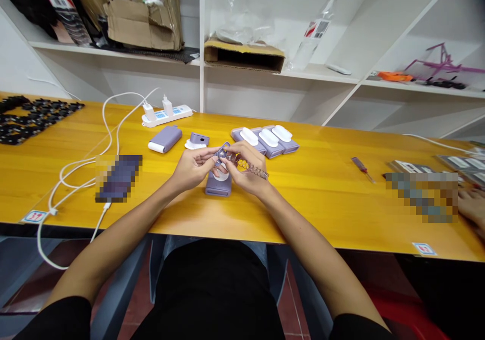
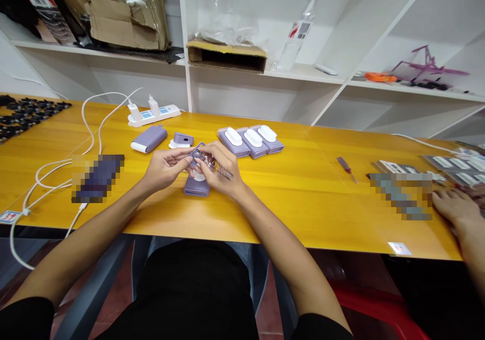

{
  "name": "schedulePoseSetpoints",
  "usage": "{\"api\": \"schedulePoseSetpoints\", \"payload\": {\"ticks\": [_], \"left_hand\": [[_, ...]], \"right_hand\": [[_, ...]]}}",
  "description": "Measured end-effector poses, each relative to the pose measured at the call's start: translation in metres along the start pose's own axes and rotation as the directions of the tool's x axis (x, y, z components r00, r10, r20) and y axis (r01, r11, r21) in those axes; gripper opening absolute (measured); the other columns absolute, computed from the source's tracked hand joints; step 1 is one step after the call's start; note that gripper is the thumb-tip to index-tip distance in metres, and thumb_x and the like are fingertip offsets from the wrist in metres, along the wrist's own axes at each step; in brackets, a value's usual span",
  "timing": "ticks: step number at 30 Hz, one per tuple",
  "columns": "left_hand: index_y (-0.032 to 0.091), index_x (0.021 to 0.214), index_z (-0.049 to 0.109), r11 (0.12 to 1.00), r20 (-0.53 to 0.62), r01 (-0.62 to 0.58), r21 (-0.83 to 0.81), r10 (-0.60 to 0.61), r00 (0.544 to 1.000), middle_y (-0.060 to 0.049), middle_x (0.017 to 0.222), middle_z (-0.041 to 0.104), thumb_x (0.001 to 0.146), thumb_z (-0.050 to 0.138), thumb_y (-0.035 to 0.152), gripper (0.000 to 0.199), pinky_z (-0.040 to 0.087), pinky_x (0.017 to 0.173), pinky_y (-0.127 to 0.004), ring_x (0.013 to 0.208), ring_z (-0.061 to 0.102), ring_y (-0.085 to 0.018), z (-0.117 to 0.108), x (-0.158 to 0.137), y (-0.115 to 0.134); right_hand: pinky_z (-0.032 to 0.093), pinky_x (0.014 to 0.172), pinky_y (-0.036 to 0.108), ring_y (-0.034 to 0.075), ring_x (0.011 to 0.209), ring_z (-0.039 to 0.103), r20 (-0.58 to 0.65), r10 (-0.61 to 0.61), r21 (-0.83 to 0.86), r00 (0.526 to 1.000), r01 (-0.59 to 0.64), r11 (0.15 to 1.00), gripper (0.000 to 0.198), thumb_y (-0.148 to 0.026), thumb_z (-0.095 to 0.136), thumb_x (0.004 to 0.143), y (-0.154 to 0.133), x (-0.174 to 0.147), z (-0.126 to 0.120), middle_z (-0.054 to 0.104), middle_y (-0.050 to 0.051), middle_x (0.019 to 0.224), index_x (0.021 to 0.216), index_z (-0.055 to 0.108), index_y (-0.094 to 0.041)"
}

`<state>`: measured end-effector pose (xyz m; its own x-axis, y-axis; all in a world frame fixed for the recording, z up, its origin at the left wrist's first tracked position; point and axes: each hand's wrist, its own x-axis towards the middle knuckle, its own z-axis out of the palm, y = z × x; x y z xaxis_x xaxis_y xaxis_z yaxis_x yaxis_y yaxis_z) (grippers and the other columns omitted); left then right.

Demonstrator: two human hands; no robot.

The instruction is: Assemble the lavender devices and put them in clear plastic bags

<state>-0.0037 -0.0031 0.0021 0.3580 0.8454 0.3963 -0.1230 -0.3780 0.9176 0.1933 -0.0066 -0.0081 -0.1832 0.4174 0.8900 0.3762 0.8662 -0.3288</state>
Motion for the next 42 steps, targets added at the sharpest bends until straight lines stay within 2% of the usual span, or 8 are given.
{"api": "schedulePoseSetpoints", "payload": {"ticks": [11,22,29,35,38,42], "left_hand": [[0.008,0.130,0.080,1.000,0.005,-0.001,-0.001,0.001,1.000,-0.012,0.090,0.085,0.091,0.082,0.040,0.051,0.072,0.068,-0.035,0.073,0.083,-0.024,0.0015,-0.0016,0.0030],[0.009,0.132,0.079,1.000,-0.006,0.011,-0.006,-0.011,1.000,-0.012,0.094,0.085,0.092,0.082,0.043,0.053,0.072,0.068,-0.035,0.075,0.084,-0.025,0.0030,-0.0029,-0.0014],[0.010,0.132,0.080,1.000,-0.023,0.017,0.020,-0.017,1.000,-0.012,0.095,0.085,0.091,0.082,0.042,0.052,0.071,0.070,-0.036,0.070,0.081,-0.022,0.0012,-0.0015,-0.0032],[0.008,0.135,0.078,1.000,-0.017,0.010,0.017,-0.010,1.000,-0.014,0.096,0.085,0.094,0.080,0.041,0.053,0.070,0.071,-0.034,0.071,0.080,-0.020,0.0008,-0.0015,-0.0039],[0.008,0.133,0.079,1.000,-0.018,0.005,0.008,-0.005,1.000,-0.014,0.097,0.085,0.093,0.080,0.041,0.052,0.070,0.070,-0.032,0.070,0.080,-0.019,0.0012,-0.0015,-0.0035],[0.008,0.130,0.080,1.000,-0.024,0.005,0.008,-0.005,1.000,-0.012,0.094,0.085,0.091,0.083,0.041,0.051,0.070,0.069,-0.032,0.070,0.080,-0.019,0.0019,-0.0008,-0.0045]], "right_hand": [[0.064,0.080,0.038,0.021,0.093,0.074,0.022,-0.019,0.006,1.000,0.019,1.000,0.012,-0.020,0.068,0.103,-0.0004,0.0013,-0.0017,0.077,0.008,0.104,0.113,0.071,-0.023],[0.065,0.089,0.043,0.025,0.104,0.076,0.116,-0.058,0.058,0.992,0.051,0.997,0.020,-0.020,0.062,0.105,0.0004,0.0032,-0.0069,0.079,0.011,0.111,0.123,0.072,-0.024],[0.066,0.089,0.044,0.024,0.100,0.076,0.099,0.027,0.082,0.995,-0.035,0.996,0.017,-0.022,0.065,0.104,-0.0020,0.0029,-0.0060,0.079,0.009,0.108,0.119,0.074,-0.024],[0.065,0.086,0.040,0.021,0.100,0.072,0.047,0.136,0.142,0.990,-0.141,0.980,0.017,-0.022,0.073,0.100,0.0035,0.0006,-0.0032,0.068,0.008,0.114,0.116,0.077,-0.026],[0.065,0.091,0.044,0.022,0.103,0.071,0.045,0.125,0.101,0.991,-0.129,0.986,0.019,-0.022,0.072,0.100,0.0051,0.0000,-0.0032,0.066,0.008,0.115,0.117,0.077,-0.027],[0.064,0.095,0.048,0.025,0.106,0.071,0.047,0.052,0.004,0.998,-0.053,0.999,0.022,-0.021,0.070,0.100,0.0041,-0.0010,-0.0034,0.066,0.010,0.118,0.120,0.075,-0.027]]}}
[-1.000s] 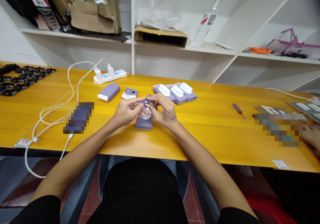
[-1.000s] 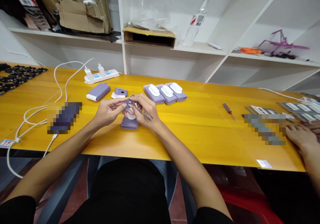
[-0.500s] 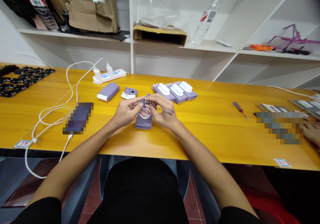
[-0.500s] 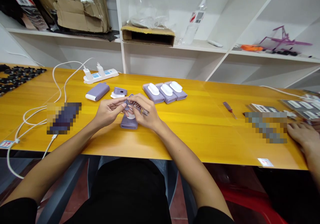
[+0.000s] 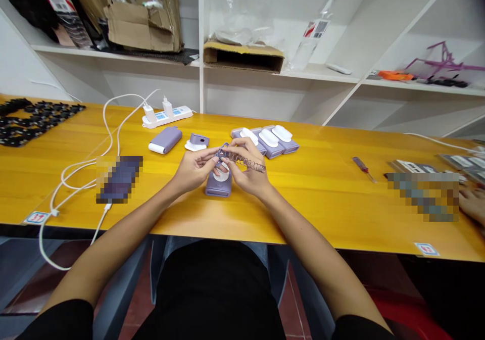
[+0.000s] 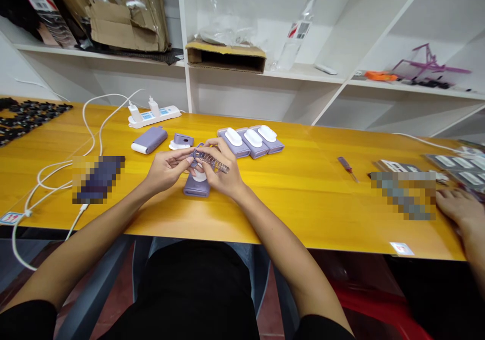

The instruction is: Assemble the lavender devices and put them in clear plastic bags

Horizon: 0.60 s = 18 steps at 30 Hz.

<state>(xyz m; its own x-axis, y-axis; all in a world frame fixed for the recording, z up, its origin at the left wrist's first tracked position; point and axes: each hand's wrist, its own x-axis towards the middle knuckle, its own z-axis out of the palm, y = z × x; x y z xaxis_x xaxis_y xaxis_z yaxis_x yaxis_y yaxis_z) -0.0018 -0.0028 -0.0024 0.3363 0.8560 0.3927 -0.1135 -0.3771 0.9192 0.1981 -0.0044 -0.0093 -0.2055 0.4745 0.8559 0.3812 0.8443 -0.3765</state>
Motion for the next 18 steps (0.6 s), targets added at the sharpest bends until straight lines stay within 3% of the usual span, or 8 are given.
{"api": "schedulePoseSetpoints", "payload": {"ticks": [10,18], "left_hand": [[0.011,0.136,0.079,0.999,0.024,-0.018,0.048,0.017,1.000,-0.012,0.099,0.086,0.093,0.080,0.040,0.052,0.072,0.072,-0.035,0.075,0.081,-0.022,0.001,-0.003,0.002],[0.010,0.132,0.080,1.000,0.032,0.003,0.007,-0.003,0.999,-0.012,0.094,0.085,0.093,0.082,0.045,0.053,0.070,0.070,-0.033,0.070,0.080,-0.020,-0.002,-0.001,0.005]], "right_hand": [[0.065,0.088,0.050,0.028,0.105,0.072,-0.041,-0.101,-0.066,0.994,0.099,0.993,0.028,-0.019,0.068,0.100,0.004,-0.003,0.004,0.066,0.011,0.120,0.125,0.072,-0.028],[0.065,0.093,0.050,0.027,0.106,0.073,-0.077,-0.051,-0.037,0.996,0.049,0.998,0.021,-0.019,0.071,0.099,-0.006,0.001,0.003,0.071,0.010,0.115,0.118,0.075,-0.027]]}}
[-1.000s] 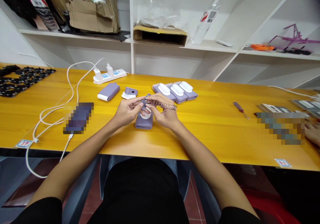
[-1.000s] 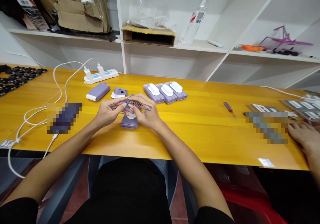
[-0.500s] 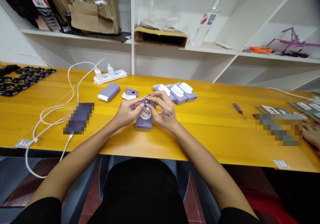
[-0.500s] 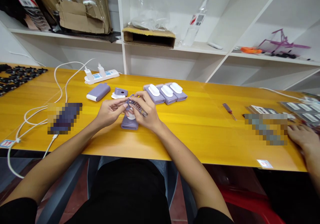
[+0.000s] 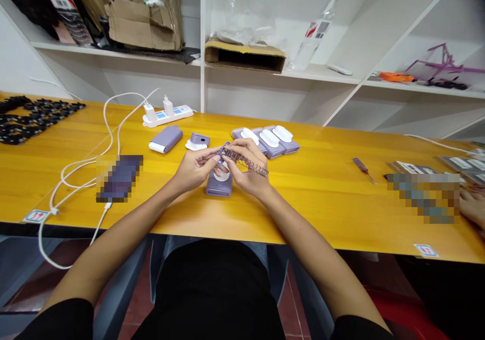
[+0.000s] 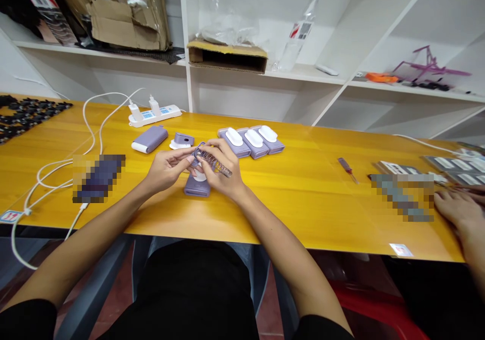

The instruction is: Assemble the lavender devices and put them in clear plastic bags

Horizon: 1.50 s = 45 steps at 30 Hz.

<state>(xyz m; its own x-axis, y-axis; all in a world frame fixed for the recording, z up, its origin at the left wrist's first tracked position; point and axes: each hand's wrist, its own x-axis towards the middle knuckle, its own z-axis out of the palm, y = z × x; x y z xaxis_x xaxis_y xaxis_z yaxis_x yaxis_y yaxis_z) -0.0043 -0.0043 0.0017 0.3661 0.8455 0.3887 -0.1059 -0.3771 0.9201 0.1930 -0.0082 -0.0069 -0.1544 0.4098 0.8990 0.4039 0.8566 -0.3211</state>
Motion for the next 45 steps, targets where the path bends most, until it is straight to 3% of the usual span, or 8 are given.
{"api": "schedulePoseSetpoints", "payload": {"ticks": [8,12,16,19,25,31,38,45], "left_hand": [[0.008,0.128,0.080,0.993,0.020,0.059,-0.099,-0.057,0.998,-0.013,0.089,0.084,0.090,0.084,0.058,0.063,0.070,0.076,-0.039,0.072,0.081,-0.023,-0.004,0.004,0.005],[0.009,0.133,0.077,0.986,0.020,0.076,-0.148,-0.074,0.997,-0.018,0.109,0.084,0.085,0.092,0.051,0.065,0.070,0.075,-0.040,0.080,0.082,-0.026,-0.007,0.005,0.000],[0.013,0.144,0.071,0.982,0.067,0.096,-0.162,-0.087,0.994,-0.020,0.129,0.080,0.084,0.093,0.044,0.071,0.069,0.075,-0.038,0.097,0.083,-0.031,-0.009,0.007,-0.005],[0.017,0.148,0.067,0.983,0.095,0.095,-0.158,-0.081,0.992,-0.019,0.136,0.076,0.085,0.093,0.040,0.072,0.070,0.074,-0.037,0.104,0.082,-0.032,-0.010,0.007,-0.008],[0.023,0.152,0.061,0.984,0.133,0.061,-0.170,-0.038,0.990,-0.014,0.129,0.074,0.086,0.093,0.035,0.075,0.073,0.077,-0.039,0.102,0.081,-0.029,-0.010,0.008,-0.007],[0.027,0.143,0.064,0.986,0.097,0.023,-0.163,-0.008,0.995,-0.010,0.124,0.069,0.086,0.092,0.034,0.064,0.073,0.076,-0.037,0.105,0.079,-0.028,-0.011,0.009,-0.010],[0.023,0.143,0.063,0.999,0.020,-0.011,-0.040,0.011,1.000,-0.011,0.125,0.071,0.087,0.088,0.027,0.062,0.071,0.079,-0.034,0.098,0.080,-0.023,-0.011,0.008,-0.011],[0.019,0.159,0.058,0.998,0.036,-0.047,0.033,0.046,0.998,-0.012,0.123,0.077,0.090,0.080,0.025,0.074,0.069,0.085,-0.034,0.097,0.078,-0.021,-0.006,0.007,-0.019]], "right_hand": [[0.065,0.095,0.046,0.024,0.104,0.075,-0.006,0.131,0.119,0.991,-0.129,0.984,0.016,-0.025,0.076,0.098,0.003,0.001,-0.003,0.075,0.008,0.115,0.114,0.079,-0.028],[0.066,0.099,0.046,0.025,0.109,0.076,0.001,0.234,0.206,0.972,-0.229,0.951,0.016,-0.034,0.081,0.095,0.006,0.000,-0.002,0.076,0.008,0.116,0.111,0.081,-0.029],[0.070,0.084,0.042,0.025,0.107,0.075,0.033,0.328,0.351,0.944,-0.318,0.881,0.021,-0.041,0.083,0.093,0.003,0.000,-0.001,0.076,0.008,0.118,0.110,0.081,-0.029],[0.070,0.081,0.041,0.024,0.102,0.075,0.072,0.355,0.362,0.932,-0.356,0.861,0.022,-0.043,0.082,0.093,-0.003,0.002,-0.003,0.076,0.007,0.118,0.111,0.080,-0.029],[0.067,0.082,0.040,0.023,0.100,0.075,0.075,0.373,0.411,0.925,-0.369,0.834,0.020,-0.043,0.080,0.096,-0.004,0.004,-0.008,0.078,0.007,0.113,0.109,0.079,-0.028],[0.058,0.057,0.035,0.018,0.070,0.069,0.000,0.449,0.526,0.894,-0.382,0.760,0.022,-0.046,0.075,0.098,0.005,0.003,-0.006,0.075,0.004,0.098,0.111,0.072,-0.028],[0.047,0.048,0.029,0.011,0.056,0.060,-0.300,0.483,0.422,0.823,-0.339,0.841,0.027,-0.048,0.076,0.099,0.015,0.006,-0.011,0.068,0.001,0.092,0.114,0.063,-0.029],[0.050,0.055,0.028,0.012,0.059,0.060,-0.155,0.423,0.294,0.893,-0.367,0.883,0.024,-0.048,0.070,0.104,0.005,-0.004,0.002,0.067,-0.001,0.078,0.101,0.069,-0.024]]}}
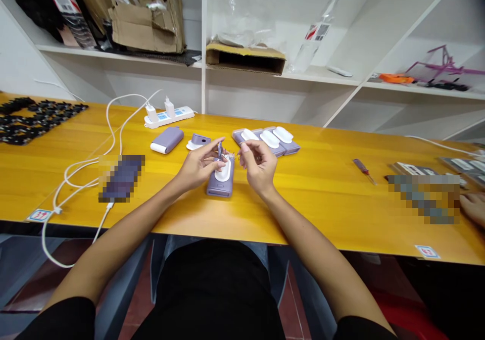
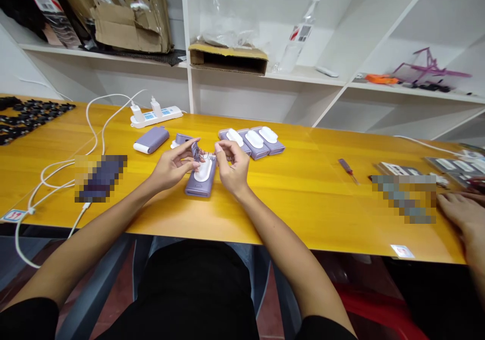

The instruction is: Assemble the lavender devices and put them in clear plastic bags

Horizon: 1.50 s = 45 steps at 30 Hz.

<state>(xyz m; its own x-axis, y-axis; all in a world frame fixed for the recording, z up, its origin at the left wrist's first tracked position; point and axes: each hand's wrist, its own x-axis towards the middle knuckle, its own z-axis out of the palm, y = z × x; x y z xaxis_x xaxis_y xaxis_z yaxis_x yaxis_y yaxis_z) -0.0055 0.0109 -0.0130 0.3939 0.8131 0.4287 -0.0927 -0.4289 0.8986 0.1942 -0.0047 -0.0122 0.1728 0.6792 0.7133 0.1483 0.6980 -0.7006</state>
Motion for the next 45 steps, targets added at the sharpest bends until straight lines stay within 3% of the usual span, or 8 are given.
{"api": "schedulePoseSetpoints", "payload": {"ticks": [3,10,16,26,34,41,43,45], "left_hand": [[0.019,0.156,0.062,0.999,0.000,-0.031,0.039,0.031,1.000,-0.011,0.129,0.077,0.087,0.081,0.024,0.072,0.068,0.090,-0.033,0.103,0.078,-0.021,-0.002,0.000,-0.005],[0.016,0.157,0.060,0.998,-0.060,-0.024,0.053,0.027,0.998,-0.012,0.117,0.080,0.087,0.083,0.026,0.074,0.067,0.085,-0.032,0.095,0.078,-0.020,-0.003,0.002,0.001],[0.018,0.150,0.065,0.997,-0.062,-0.012,0.070,0.017,0.998,-0.011,0.116,0.079,0.084,0.088,0.029,0.071,0.067,0.089,-0.034,0.098,0.078,-0.021,-0.002,0.001,0.003],[0.018,0.145,0.065,0.997,-0.132,-0.060,0.043,0.065,0.989,-0.014,0.123,0.077,0.084,0.090,0.030,0.067,0.069,0.085,-0.035,0.100,0.078,-0.023,-0.003,0.003,0.003],[0.022,0.141,0.065,0.996,-0.218,-0.090,0.012,0.090,0.972,-0.012,0.126,0.073,0.083,0.090,0.029,0.063,0.070,0.078,-0.034,0.097,0.077,-0.021,-0.003,0.005,0.005],[0.023,0.137,0.060,0.993,-0.297,-0.113,-0.018,0.103,0.949,-0.010,0.123,0.069,0.082,0.092,0.031,0.064,0.070,0.075,-0.032,0.096,0.078,-0.020,-0.006,0.009,0.001],[0.023,0.134,0.059,0.993,-0.336,-0.121,-0.012,0.110,0.936,-0.009,0.122,0.069,0.082,0.092,0.033,0.063,0.069,0.074,-0.032,0.095,0.078,-0.021,-0.008,0.011,-0.001],[0.024,0.131,0.057,0.992,-0.379,-0.125,0.006,0.118,0.918,-0.008,0.120,0.068,0.081,0.093,0.034,0.063,0.069,0.075,-0.033,0.096,0.078,-0.021,-0.010,0.014,-0.003]], "right_hand": [[0.048,0.054,0.027,0.011,0.057,0.059,0.036,0.004,-0.003,0.999,-0.004,1.000,0.027,-0.049,0.070,0.104,0.003,-0.002,0.001,0.065,-0.003,0.072,0.099,0.070,-0.023],[0.037,0.044,0.026,0.008,0.047,0.049,-0.117,0.076,0.027,0.990,-0.073,0.997,0.028,-0.052,0.070,0.104,0.003,0.013,-0.009,0.064,-0.004,0.071,0.098,0.066,-0.025],[0.039,0.042,0.027,0.009,0.047,0.049,-0.056,0.147,0.108,0.987,-0.141,0.984,0.033,-0.059,0.075,0.099,0.001,0.010,-0.006,0.062,-0.004,0.075,0.103,0.066,-0.027],[0.042,0.048,0.031,0.010,0.049,0.050,-0.112,0.076,0.092,0.991,-0.065,0.994,0.030,-0.057,0.072,0.101,0.000,0.017,-0.010,0.063,-0.001,0.085,0.102,0.065,-0.028],[0.040,0.045,0.028,0.010,0.054,0.057,-0.109,0.203,0.148,0.973,-0.186,0.971,0.033,-0.060,0.069,0.100,0.019,0.021,-0.018,0.064,0.001,0.095,0.104,0.060,-0.028],[0.041,0.046,0.026,0.011,0.055,0.058,-0.130,0.297,0.198,0.946,-0.269,0.943,0.040,-0.067,0.059,0.102,0.038,0.022,-0.020,0.065,0.001,0.089,0.103,0.060,-0.027],[0.045,0.051,0.027,0.012,0.058,0.058,-0.100,0.296,0.141,0.950,-0.281,0.949,0.041,-0.066,0.063,0.100,0.038,0.019,-0.017,0.066,0.000,0.084,0.098,0.062,-0.025],[0.055,0.065,0.032,0.015,0.069,0.063,0.021,0.242,-0.035,0.970,-0.241,0.970,0.042,-0.066,0.068,0.097,0.035,0.014,-0.013,0.069,0.002,0.087,0.098,0.066,-0.024]]}}
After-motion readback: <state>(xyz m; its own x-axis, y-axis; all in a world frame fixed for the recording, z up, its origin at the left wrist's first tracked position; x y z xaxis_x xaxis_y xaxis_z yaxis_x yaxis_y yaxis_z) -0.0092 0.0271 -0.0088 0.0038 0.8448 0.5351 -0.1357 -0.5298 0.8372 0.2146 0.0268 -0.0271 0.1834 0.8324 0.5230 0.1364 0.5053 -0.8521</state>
